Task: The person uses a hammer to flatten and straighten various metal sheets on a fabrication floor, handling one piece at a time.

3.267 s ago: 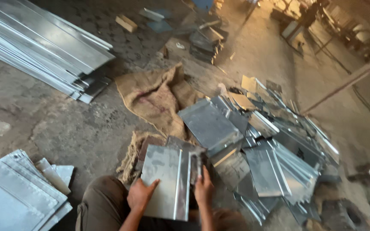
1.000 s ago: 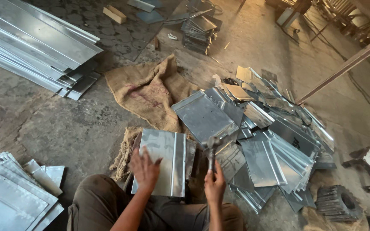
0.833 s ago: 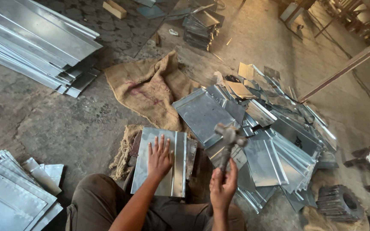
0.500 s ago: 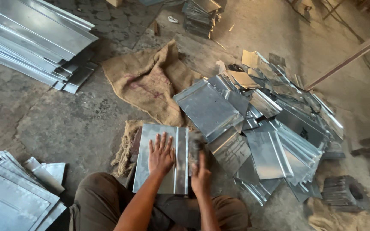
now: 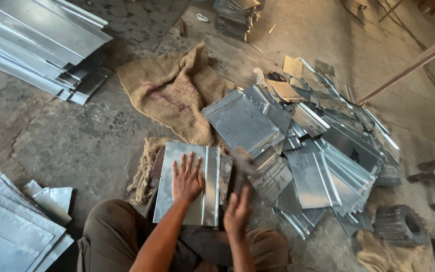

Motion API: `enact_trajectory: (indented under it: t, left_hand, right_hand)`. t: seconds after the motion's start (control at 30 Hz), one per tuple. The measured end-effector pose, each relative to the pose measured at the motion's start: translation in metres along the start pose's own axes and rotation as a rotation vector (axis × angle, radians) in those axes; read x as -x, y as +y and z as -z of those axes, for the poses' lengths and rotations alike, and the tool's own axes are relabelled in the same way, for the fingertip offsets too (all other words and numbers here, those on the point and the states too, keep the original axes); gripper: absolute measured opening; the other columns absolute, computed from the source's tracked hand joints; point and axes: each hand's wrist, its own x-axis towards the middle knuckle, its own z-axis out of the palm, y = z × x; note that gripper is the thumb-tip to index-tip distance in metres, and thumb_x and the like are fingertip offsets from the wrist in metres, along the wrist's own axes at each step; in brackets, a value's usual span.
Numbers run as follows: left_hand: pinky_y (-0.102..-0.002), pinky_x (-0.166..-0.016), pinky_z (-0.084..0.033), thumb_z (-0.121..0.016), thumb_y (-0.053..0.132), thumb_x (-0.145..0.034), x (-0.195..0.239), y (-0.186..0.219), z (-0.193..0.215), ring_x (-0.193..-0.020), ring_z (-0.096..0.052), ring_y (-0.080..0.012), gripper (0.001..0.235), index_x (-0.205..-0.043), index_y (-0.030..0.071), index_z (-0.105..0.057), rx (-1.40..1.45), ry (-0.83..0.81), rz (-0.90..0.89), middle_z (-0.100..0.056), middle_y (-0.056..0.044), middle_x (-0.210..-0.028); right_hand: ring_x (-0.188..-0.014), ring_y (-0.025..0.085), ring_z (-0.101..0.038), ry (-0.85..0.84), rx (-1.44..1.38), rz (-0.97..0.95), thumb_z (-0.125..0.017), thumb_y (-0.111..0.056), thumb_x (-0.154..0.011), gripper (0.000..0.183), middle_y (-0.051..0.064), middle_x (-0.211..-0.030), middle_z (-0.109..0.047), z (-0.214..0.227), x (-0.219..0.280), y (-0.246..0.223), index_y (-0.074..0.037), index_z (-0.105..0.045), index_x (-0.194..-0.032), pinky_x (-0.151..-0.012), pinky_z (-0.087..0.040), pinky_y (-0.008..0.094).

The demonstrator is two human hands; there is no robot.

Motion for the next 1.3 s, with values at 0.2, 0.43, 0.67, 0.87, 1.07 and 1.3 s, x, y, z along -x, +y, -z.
enact_trajectory:
  t: [0.2,0.43,0.67,0.87,1.07,1.3]
  left_hand:
    - [-0.052,-0.124,0.001,-0.026,0.046,-0.102,-0.009,0.0,0.012,-0.155,-0.004,-0.0298,0.062,-0.161,0.027,-0.023,-0.037,-0.14,0.007,-0.008,-0.005,-0.171]
    - [-0.052,-0.125,0.0,-0.027,0.042,-0.1,-0.004,-0.003,-0.009,-0.157,-0.005,-0.0272,0.062,-0.16,0.028,-0.027,-0.034,-0.006,0.001,-0.012,-0.003,-0.17]
    - [-0.052,-0.125,0.0,-0.028,0.041,-0.1,-0.003,0.002,-0.004,-0.157,-0.006,-0.0274,0.061,-0.16,0.029,-0.027,-0.018,-0.012,0.013,-0.011,-0.003,-0.17]
    - [-0.053,-0.125,0.0,-0.028,0.042,-0.101,-0.016,0.0,-0.011,-0.157,-0.007,-0.0287,0.06,-0.159,0.027,-0.03,0.012,0.024,0.007,-0.014,-0.005,-0.17]
    - [-0.057,-0.122,0.0,-0.029,0.046,-0.101,0.013,0.001,-0.026,-0.155,-0.009,-0.0324,0.062,-0.158,0.022,-0.033,0.0,0.122,0.055,-0.017,-0.009,-0.168]
    - [-0.058,-0.123,0.001,-0.03,0.043,-0.1,0.025,0.009,-0.003,-0.157,-0.008,-0.033,0.06,-0.158,0.028,-0.031,0.018,0.05,0.074,-0.014,-0.008,-0.17]
  right_hand:
    - [-0.067,0.021,-0.062,0.048,-0.041,0.278,-0.055,-0.022,-0.105,0.051,0.01,-0.084,-0.065,0.013,-0.024,-0.036,-0.009,-0.047,-0.152,-0.055,-0.05,0.036]
    - [-0.054,0.009,-0.053,0.219,-0.376,0.228,-0.055,-0.025,-0.108,0.023,0.002,-0.075,-0.06,0.049,0.002,-0.051,-0.008,-0.054,-0.123,-0.045,-0.043,0.027]
    - [-0.089,0.025,-0.073,-0.048,0.144,0.21,-0.063,-0.02,-0.103,0.048,0.017,-0.107,-0.072,-0.012,0.01,0.049,-0.002,-0.053,-0.147,-0.07,-0.055,0.036]
    - [-0.061,0.013,-0.06,0.051,-0.199,-0.11,-0.06,-0.018,-0.098,0.051,0.008,-0.081,-0.067,0.059,-0.001,-0.04,-0.01,-0.05,-0.147,-0.051,-0.048,0.028]
    - [-0.055,0.005,-0.046,0.159,-0.633,0.114,-0.055,-0.022,-0.103,0.057,0.002,-0.078,-0.058,0.096,-0.004,-0.124,-0.003,-0.036,-0.153,-0.045,-0.036,0.02]
    - [-0.058,0.019,-0.068,0.104,0.032,-0.022,-0.055,-0.026,-0.103,0.053,0.014,-0.077,-0.071,0.013,0.007,-0.014,-0.001,-0.046,-0.148,-0.053,-0.051,0.035]
